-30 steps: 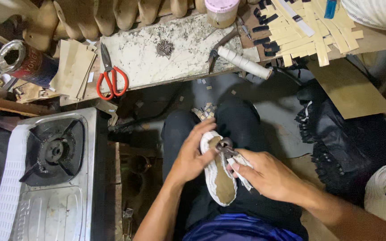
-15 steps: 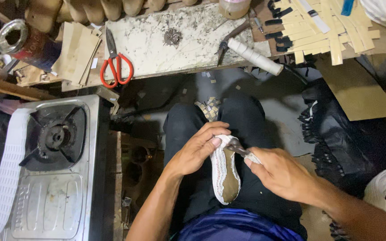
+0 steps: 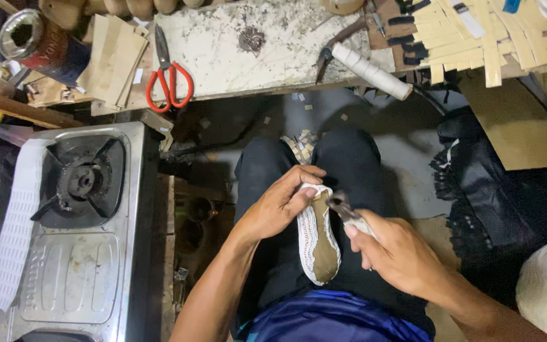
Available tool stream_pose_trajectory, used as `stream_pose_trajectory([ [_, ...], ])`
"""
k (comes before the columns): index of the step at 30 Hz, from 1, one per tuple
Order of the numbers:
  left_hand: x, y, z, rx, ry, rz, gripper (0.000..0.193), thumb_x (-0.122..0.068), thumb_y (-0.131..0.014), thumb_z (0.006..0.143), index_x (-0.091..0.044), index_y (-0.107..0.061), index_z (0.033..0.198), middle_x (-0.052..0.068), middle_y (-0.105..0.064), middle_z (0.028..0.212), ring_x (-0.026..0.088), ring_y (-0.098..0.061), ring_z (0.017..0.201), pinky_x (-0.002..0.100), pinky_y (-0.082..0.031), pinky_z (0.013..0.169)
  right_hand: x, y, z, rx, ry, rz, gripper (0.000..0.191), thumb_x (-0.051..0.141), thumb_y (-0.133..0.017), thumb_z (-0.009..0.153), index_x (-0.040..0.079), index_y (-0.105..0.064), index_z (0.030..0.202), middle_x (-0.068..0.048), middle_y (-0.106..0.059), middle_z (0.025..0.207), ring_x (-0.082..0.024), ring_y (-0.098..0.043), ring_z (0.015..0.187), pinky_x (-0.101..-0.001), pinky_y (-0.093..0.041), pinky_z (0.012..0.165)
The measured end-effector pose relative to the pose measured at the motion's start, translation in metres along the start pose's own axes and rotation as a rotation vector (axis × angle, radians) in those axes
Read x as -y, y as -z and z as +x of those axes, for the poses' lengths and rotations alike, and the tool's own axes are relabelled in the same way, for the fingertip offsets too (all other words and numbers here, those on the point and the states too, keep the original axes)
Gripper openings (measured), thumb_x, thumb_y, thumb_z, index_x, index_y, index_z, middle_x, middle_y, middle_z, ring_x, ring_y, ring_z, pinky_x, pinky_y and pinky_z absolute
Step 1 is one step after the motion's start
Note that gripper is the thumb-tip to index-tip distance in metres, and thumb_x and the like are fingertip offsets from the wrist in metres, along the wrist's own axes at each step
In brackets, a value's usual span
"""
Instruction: The person sits at a workbench and works on a woven shoe upper fitted over a wooden last. They hold the shoe on their lap, use a small hammer to tap and set the upper, and use pliers to grip and tuck the material edges around the last, turning the shoe to work around its sides.
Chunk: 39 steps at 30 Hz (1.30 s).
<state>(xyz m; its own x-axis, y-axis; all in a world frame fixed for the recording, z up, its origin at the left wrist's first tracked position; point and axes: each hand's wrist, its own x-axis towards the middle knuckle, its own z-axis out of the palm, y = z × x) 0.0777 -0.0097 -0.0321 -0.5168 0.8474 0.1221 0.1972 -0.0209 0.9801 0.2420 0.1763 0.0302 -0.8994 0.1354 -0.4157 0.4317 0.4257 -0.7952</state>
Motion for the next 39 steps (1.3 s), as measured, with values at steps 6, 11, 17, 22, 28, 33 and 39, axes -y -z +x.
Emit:
stream_pose_trajectory([
  [6, 0.008, -0.011, -0.004, -0.075, -0.128, 0.083, 0.033, -0.026, -0.041, 0.114, -0.002, -0.060, 0.126, 0.017, -0.061, 0.138, 0.028, -0.060, 0.130, 0.040, -0.046, 0.113, -0.038, -0.035, 0.028, -0.263, 0.277, -0.438, 0.027, 0.028, -0.057, 0.099, 0.004, -0.058, 0.089, -0.020, -0.066, 0.063, -0.041, -0.067, 0.059, -0.0517, -0.050, 0.054],
  [11, 0.016, -0.015, -0.003, -0.178, -0.142, -0.072, 0.047, -0.035, -0.034, 0.115, 0.000, -0.062, 0.127, 0.020, -0.056, 0.147, 0.031, -0.057, 0.135, 0.041, -0.045, 0.114, -0.009, -0.019, 0.031, -0.141, 0.141, -0.438, 0.026, 0.030, -0.057, 0.099, 0.005, -0.060, 0.091, -0.020, -0.067, 0.063, -0.039, -0.070, 0.062, -0.0486, -0.054, 0.055],
  [17, 0.033, -0.019, -0.003, -0.255, -0.140, -0.041, 0.051, -0.039, -0.030, 0.115, -0.002, -0.063, 0.125, 0.021, -0.052, 0.152, 0.031, -0.058, 0.133, 0.041, -0.046, 0.113, 0.066, 0.008, -0.035, -0.366, 0.571, 0.157, 0.029, 0.027, -0.058, 0.102, -0.001, -0.064, 0.109, -0.011, -0.071, 0.072, -0.021, -0.069, 0.065, -0.0358, -0.060, 0.061],
  [22, 0.030, -0.023, -0.004, -0.304, -0.077, 0.033, 0.049, -0.036, -0.031, 0.115, -0.003, -0.064, 0.128, 0.019, -0.060, 0.145, 0.033, -0.059, 0.135, 0.041, -0.044, 0.116, -0.011, -0.033, 0.027, -0.206, 0.239, -0.295, 0.026, 0.028, -0.061, 0.097, 0.003, -0.067, 0.093, -0.018, -0.070, 0.076, -0.040, -0.070, 0.072, -0.0452, -0.051, 0.057],
  [28, 0.004, -0.018, -0.027, -0.298, -0.103, 0.109, 0.041, -0.029, -0.037, 0.113, -0.002, -0.060, 0.134, 0.019, -0.056, 0.148, 0.035, -0.056, 0.139, 0.042, -0.042, 0.117, -0.049, -0.045, 0.014, 0.016, -0.099, 0.065, 0.033, 0.034, -0.056, 0.096, 0.004, -0.064, 0.087, -0.007, -0.066, 0.061, -0.020, -0.063, 0.047, -0.0364, -0.052, 0.050],
  [33, -0.011, -0.015, -0.035, -0.391, -0.089, 0.219, 0.045, -0.030, -0.051, 0.106, -0.001, -0.054, 0.141, 0.021, -0.053, 0.145, 0.037, -0.055, 0.135, 0.044, -0.043, 0.114, -0.013, -0.026, 0.010, 0.142, -0.113, 0.269, 0.032, 0.030, -0.056, 0.095, 0.008, -0.069, 0.114, -0.004, -0.070, 0.077, -0.011, -0.063, 0.065, -0.0302, -0.053, 0.059],
  [39, -0.024, -0.023, -0.046, -0.401, -0.169, 0.220, 0.047, -0.033, -0.068, 0.095, -0.002, -0.059, 0.129, 0.024, -0.047, 0.142, 0.034, -0.058, 0.122, 0.042, -0.048, 0.105, -0.014, -0.008, -0.009, 0.199, 0.089, 0.169, 0.033, 0.027, -0.055, 0.099, 0.005, -0.069, 0.119, -0.003, -0.077, 0.089, -0.009, -0.071, 0.083, -0.0261, -0.056, 0.075],
])
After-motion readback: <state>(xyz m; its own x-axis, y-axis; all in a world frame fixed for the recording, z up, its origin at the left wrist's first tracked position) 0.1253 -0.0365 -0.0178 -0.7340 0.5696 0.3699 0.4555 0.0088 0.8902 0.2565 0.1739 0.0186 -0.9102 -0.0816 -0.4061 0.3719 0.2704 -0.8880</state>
